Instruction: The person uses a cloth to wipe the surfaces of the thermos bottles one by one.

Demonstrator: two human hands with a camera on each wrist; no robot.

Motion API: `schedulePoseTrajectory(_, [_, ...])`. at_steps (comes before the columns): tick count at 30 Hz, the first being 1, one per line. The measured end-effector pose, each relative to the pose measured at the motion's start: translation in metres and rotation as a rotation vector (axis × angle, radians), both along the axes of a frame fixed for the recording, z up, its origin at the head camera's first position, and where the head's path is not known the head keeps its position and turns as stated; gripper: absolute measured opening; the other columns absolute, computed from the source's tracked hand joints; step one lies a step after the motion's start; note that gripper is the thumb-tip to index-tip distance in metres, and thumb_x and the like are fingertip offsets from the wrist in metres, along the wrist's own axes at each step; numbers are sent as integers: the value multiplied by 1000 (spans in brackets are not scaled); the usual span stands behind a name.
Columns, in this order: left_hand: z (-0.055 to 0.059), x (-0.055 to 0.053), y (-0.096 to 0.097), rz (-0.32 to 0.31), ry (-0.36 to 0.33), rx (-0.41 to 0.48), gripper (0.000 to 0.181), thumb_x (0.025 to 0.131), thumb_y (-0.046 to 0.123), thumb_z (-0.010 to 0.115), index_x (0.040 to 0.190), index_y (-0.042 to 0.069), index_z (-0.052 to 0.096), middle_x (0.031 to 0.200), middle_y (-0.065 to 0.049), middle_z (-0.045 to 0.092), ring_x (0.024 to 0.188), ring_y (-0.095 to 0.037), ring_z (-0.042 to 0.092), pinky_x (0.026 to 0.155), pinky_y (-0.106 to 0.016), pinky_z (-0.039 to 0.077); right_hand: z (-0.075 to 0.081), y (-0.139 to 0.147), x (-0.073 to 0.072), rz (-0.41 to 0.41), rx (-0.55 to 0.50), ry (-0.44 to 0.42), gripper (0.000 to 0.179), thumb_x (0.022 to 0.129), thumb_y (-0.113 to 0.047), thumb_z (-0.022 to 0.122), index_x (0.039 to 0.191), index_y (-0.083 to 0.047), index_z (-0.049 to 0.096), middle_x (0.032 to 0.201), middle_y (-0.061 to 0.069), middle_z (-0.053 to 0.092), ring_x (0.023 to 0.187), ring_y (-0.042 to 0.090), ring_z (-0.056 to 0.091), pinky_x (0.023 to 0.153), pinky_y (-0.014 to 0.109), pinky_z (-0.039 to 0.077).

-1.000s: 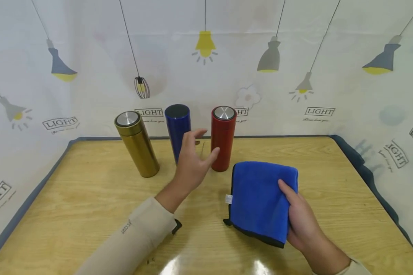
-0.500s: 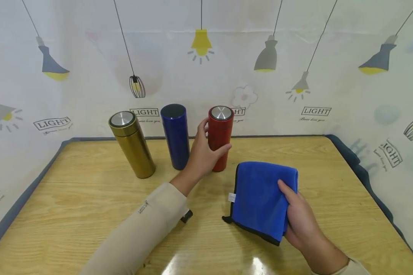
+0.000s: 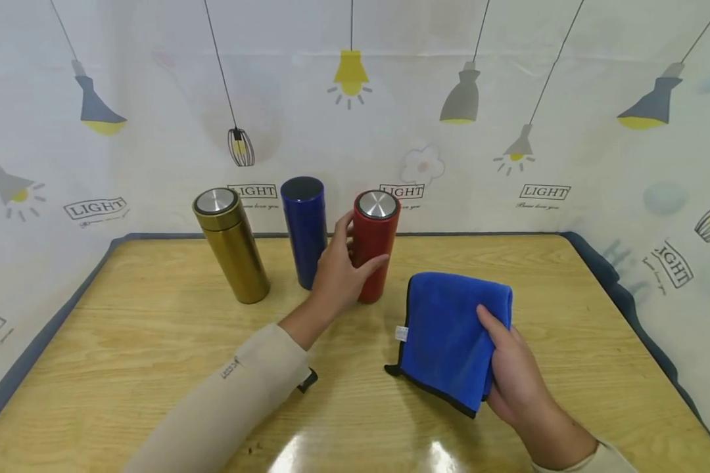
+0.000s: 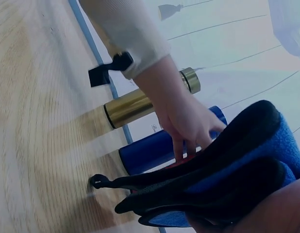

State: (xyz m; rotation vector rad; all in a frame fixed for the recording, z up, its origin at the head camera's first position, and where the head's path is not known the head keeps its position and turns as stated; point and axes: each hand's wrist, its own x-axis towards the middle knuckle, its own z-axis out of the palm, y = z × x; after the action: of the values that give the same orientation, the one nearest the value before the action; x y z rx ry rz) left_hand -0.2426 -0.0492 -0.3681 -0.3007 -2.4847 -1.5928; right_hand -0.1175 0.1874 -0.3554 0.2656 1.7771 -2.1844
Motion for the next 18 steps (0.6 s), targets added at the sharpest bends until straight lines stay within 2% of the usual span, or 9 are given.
schedulePoseTrajectory(5, [1, 25, -11, -28, 44, -6, 90, 84, 40, 80, 155, 29, 26, 141, -4, 53, 127, -23, 58, 101, -43, 53, 3, -3, 2, 5, 15, 17, 48, 105, -56, 33, 145, -29, 29, 139, -6, 42, 125, 10, 47, 99, 28, 47])
schedulePoseTrajectory(11, [-2, 60, -25, -67, 77, -66, 90, 81, 36, 84, 153, 20, 32, 133, -6, 60, 122, -23, 62, 96, -39, 57, 7, -12, 4, 28, 32, -1, 63, 105, -56, 33, 155, -22, 15, 155, 5, 28, 138, 24, 34, 104, 33, 42])
schedulePoseTrajectory(14, [-3, 74, -29, -91, 72, -79, 90, 80, 31, 85, 152, 17, 33, 134, -8, 61, 121, -25, 62, 95, -39, 57, 10, -20, 7, 33, 54, 16, 65, 106, -55, 33, 156, -19, 15, 157, 10, 26, 142, 29, 32, 108, 40, 38])
schedulePoseTrajectory(18, [-4, 90, -34, -113, 34, -33, 90, 79, 27, 86, 152, 20, 34, 137, -5, 59, 123, -24, 62, 96, -39, 56, 22, -33, 10, 40, 70, 93, 64, 106, -51, 37, 157, -17, 17, 159, 12, 27, 145, 34, 30, 115, 59, 32])
